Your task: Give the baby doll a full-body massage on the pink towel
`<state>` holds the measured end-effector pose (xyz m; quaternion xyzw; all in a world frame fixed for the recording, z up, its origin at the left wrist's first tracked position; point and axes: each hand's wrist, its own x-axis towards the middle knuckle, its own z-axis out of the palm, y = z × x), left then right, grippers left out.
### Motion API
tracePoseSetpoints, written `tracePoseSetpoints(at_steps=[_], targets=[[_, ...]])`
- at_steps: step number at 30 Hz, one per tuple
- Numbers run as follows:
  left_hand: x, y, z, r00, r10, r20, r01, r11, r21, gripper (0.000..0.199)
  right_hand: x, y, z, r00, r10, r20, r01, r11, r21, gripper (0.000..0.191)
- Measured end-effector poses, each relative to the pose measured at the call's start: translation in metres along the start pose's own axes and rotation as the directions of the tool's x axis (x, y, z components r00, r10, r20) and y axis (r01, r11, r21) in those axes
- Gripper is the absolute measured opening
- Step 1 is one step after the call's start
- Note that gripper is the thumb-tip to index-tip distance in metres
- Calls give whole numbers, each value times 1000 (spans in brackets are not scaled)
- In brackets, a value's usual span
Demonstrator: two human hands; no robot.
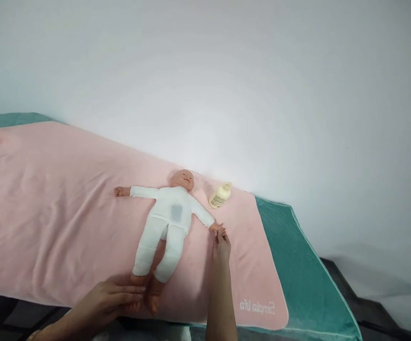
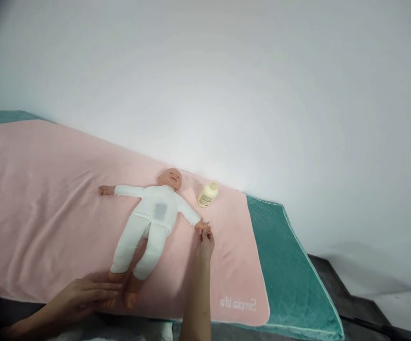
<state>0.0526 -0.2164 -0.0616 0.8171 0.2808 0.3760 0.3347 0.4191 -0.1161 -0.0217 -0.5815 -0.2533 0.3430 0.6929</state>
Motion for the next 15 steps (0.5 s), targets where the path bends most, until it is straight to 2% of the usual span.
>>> tracePoseSetpoints(at_steps=[2,4,7,10,12,15], targets=[[3,-1,-3,987,142,77,-143,990,5,38,0,0,-1,1000,7,-7,-7,1000,10,48],[8,0,-9,968,218,121,-223,975,27,47,0,-2,-1,1000,17,-8,-17,1000,19,51],[18,4,-22,964,231,129,-245,964,105,54,-4,-11,3,998,59,-12,-59,997,40,55],[31,9,-35,962,252,108,-268,947,176,56,-11,-26,18,996,74,-53,-72,997,42,57],[43,10,-42,962,264,69,-273,938,213,54,-18,-37,33,999,4,-47,-4,1000,17,54],[66,11,-51,966,256,-21,-245,944,221,46,-34,-49,58,990,-135,32,137,986,-94,49]])
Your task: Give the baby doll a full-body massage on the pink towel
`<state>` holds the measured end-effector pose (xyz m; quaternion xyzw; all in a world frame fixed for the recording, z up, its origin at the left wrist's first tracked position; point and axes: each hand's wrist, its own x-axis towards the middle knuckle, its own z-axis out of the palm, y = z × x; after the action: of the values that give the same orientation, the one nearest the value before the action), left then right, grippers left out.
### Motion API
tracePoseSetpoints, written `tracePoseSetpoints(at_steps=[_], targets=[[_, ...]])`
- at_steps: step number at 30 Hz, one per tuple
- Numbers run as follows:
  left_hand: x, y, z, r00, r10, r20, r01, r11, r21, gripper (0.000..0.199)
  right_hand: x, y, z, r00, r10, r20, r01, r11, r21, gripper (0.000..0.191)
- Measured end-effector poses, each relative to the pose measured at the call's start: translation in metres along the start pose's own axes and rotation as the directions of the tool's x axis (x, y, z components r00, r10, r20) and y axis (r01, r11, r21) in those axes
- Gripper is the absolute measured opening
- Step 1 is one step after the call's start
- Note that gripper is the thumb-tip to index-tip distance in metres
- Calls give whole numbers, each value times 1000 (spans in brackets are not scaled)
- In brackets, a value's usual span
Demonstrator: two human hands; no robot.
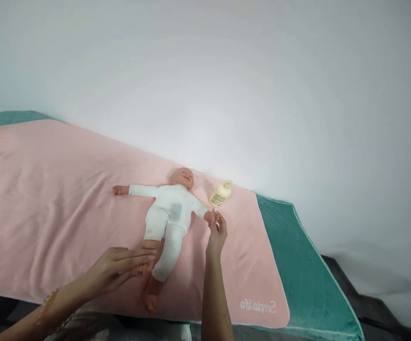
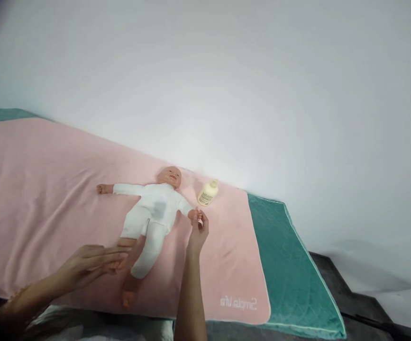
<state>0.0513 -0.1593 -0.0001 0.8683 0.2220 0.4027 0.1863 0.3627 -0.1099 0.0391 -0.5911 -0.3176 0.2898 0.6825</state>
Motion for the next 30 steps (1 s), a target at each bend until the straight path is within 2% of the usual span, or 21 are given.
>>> tracePoseSetpoints(at_steps=[2,4,6,8,10,13,15,17,21,23,25,30], targets=[[17,-6,-3,998,-52,-36,51,998,-26,38,-11,-4,16,989,-106,100,117,987,-107,44],[34,-12,-3,989,-132,-65,128,990,-59,34,-22,-3,30,953,-211,218,256,945,-205,36],[51,-19,-2,968,-231,-94,223,971,-89,33,-31,2,42,883,-281,375,393,880,-265,31],[65,-26,1,945,-310,-106,298,948,-114,35,-37,9,50,794,-312,522,508,812,-288,32],[76,-30,3,930,-353,-99,339,931,-138,38,-40,14,55,735,-323,597,578,759,-301,36],[84,-33,6,925,-370,-85,352,920,-172,39,-39,18,56,717,-320,619,594,745,-304,37],[85,-32,7,929,-363,-78,344,920,-187,39,-37,18,54,723,-317,613,576,767,-283,37],[82,-29,5,928,-361,-87,339,919,-200,38,-34,15,48,754,-311,578,533,804,-263,34],[68,-19,-5,925,-363,-114,333,918,-217,34,-23,10,30,894,-236,382,358,889,-287,31],[58,-14,-11,945,-311,-102,286,936,-206,31,-14,8,17,943,-184,276,270,909,-318,35],[45,-10,-13,972,-225,-71,209,960,-184,31,-3,6,4,972,-137,189,197,917,-347,42],[4,3,-4,998,-36,43,37,999,-36,40,20,3,-29,1000,-13,-9,8,913,-408,58]])
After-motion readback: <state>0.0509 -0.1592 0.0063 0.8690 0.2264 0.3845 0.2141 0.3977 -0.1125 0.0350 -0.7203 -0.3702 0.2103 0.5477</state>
